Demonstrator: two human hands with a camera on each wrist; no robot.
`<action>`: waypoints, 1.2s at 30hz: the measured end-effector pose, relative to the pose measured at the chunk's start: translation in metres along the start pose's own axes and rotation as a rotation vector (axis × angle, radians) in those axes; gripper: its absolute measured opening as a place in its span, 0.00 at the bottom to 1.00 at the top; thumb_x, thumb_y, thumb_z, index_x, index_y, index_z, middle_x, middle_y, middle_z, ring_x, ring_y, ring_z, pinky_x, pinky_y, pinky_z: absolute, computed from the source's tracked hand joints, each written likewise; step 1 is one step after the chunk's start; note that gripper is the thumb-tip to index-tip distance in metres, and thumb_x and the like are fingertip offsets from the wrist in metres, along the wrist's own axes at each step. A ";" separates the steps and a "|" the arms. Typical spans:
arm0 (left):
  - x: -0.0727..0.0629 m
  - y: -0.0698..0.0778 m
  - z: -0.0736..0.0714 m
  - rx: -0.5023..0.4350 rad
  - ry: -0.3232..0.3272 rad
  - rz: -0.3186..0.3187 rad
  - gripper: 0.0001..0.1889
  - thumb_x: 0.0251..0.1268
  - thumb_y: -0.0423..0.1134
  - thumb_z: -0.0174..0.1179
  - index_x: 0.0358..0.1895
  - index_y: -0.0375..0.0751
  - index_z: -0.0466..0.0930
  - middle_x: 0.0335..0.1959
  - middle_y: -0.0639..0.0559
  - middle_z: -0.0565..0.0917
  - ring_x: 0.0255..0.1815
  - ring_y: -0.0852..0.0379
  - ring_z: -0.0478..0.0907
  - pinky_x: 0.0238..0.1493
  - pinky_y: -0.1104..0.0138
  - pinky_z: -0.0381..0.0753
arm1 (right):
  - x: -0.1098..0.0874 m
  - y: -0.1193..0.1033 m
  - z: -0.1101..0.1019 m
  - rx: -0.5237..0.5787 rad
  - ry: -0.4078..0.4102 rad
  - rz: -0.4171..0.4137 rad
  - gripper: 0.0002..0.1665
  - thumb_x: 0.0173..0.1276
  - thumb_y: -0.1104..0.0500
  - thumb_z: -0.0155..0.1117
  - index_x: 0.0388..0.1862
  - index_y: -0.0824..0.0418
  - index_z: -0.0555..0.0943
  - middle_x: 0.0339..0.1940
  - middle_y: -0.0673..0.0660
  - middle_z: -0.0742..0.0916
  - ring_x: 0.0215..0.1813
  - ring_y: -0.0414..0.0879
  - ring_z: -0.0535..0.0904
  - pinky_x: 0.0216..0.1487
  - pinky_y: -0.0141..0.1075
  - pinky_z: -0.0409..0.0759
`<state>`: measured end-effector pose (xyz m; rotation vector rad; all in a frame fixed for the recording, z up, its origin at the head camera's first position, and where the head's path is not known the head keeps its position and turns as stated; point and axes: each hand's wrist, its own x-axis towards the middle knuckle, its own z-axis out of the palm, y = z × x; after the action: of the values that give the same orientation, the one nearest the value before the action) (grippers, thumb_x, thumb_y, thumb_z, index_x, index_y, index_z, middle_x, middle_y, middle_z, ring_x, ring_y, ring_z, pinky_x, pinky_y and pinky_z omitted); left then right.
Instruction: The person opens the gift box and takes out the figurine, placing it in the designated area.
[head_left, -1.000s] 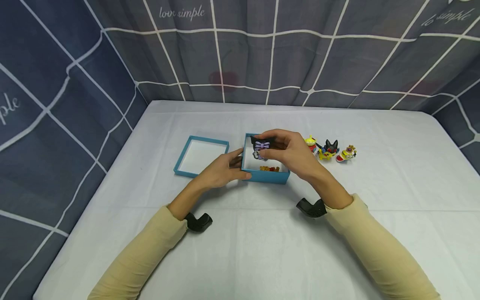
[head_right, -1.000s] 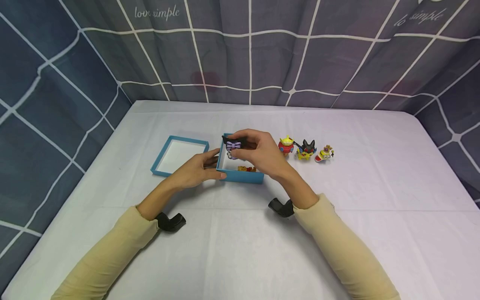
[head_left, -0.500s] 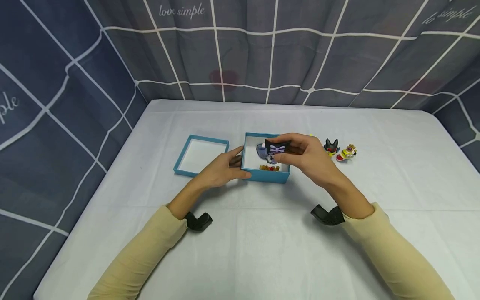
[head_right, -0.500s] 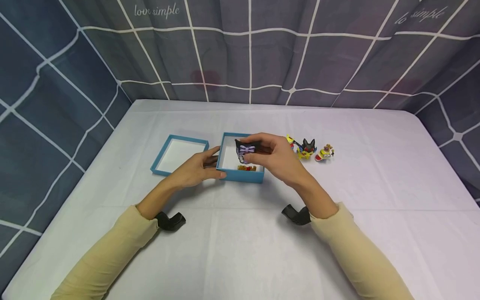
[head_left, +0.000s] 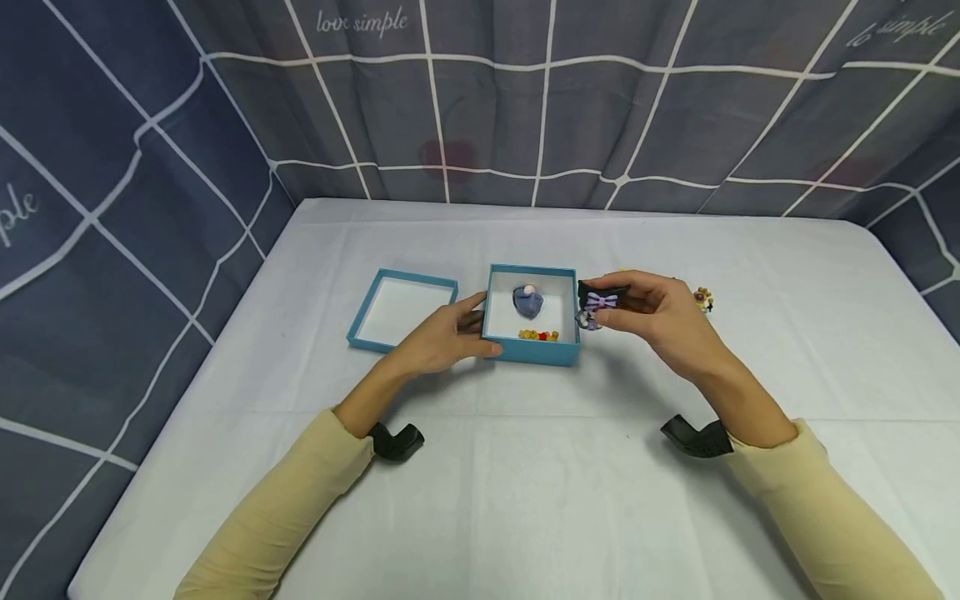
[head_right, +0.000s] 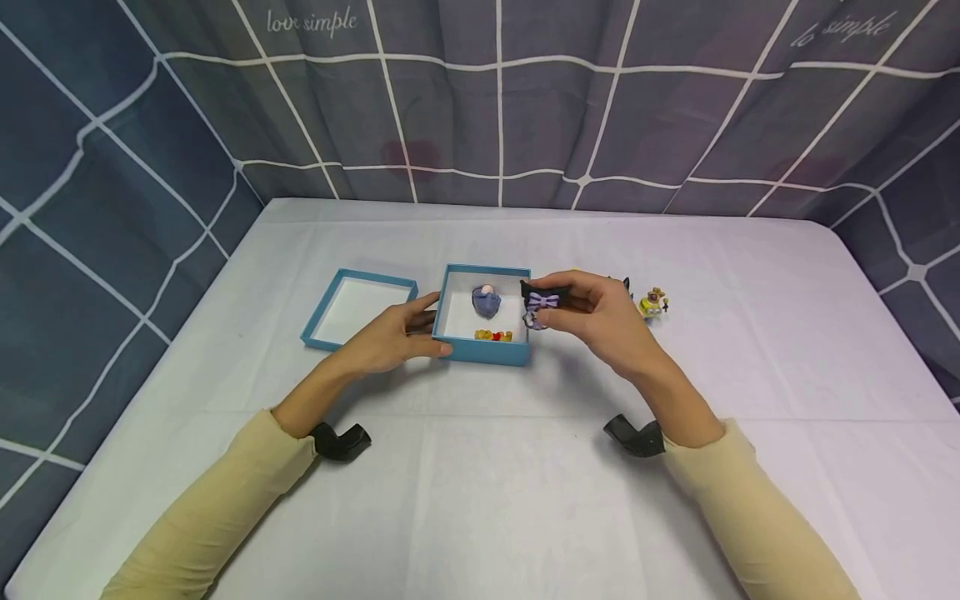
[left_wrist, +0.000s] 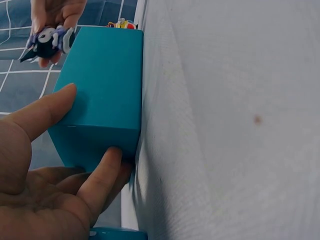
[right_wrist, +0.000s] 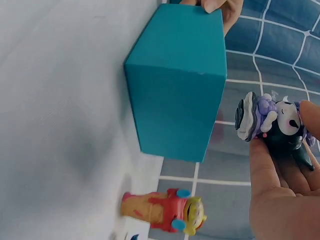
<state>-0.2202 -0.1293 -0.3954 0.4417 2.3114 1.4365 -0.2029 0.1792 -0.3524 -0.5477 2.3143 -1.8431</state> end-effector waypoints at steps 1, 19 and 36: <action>0.000 0.000 0.000 0.005 0.001 0.000 0.48 0.62 0.42 0.69 0.79 0.38 0.48 0.73 0.38 0.64 0.72 0.47 0.63 0.67 0.58 0.67 | -0.001 0.001 -0.002 0.002 0.002 0.005 0.22 0.66 0.66 0.69 0.59 0.64 0.81 0.49 0.57 0.86 0.45 0.47 0.84 0.49 0.33 0.80; 0.001 -0.003 0.001 -0.006 0.005 0.010 0.48 0.61 0.41 0.70 0.79 0.38 0.48 0.72 0.37 0.65 0.72 0.47 0.64 0.66 0.58 0.68 | -0.012 0.028 -0.017 -0.061 0.032 0.048 0.24 0.64 0.66 0.70 0.60 0.64 0.81 0.59 0.55 0.83 0.54 0.44 0.80 0.48 0.30 0.79; 0.000 -0.004 0.001 0.006 0.007 0.009 0.49 0.60 0.42 0.71 0.79 0.37 0.49 0.72 0.37 0.65 0.71 0.47 0.65 0.66 0.58 0.68 | -0.014 0.048 -0.019 -0.068 -0.012 0.096 0.24 0.64 0.67 0.70 0.59 0.67 0.79 0.59 0.50 0.83 0.54 0.39 0.80 0.45 0.27 0.76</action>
<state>-0.2201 -0.1299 -0.3998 0.4504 2.3225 1.4379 -0.2057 0.2105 -0.3958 -0.4465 2.3593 -1.7203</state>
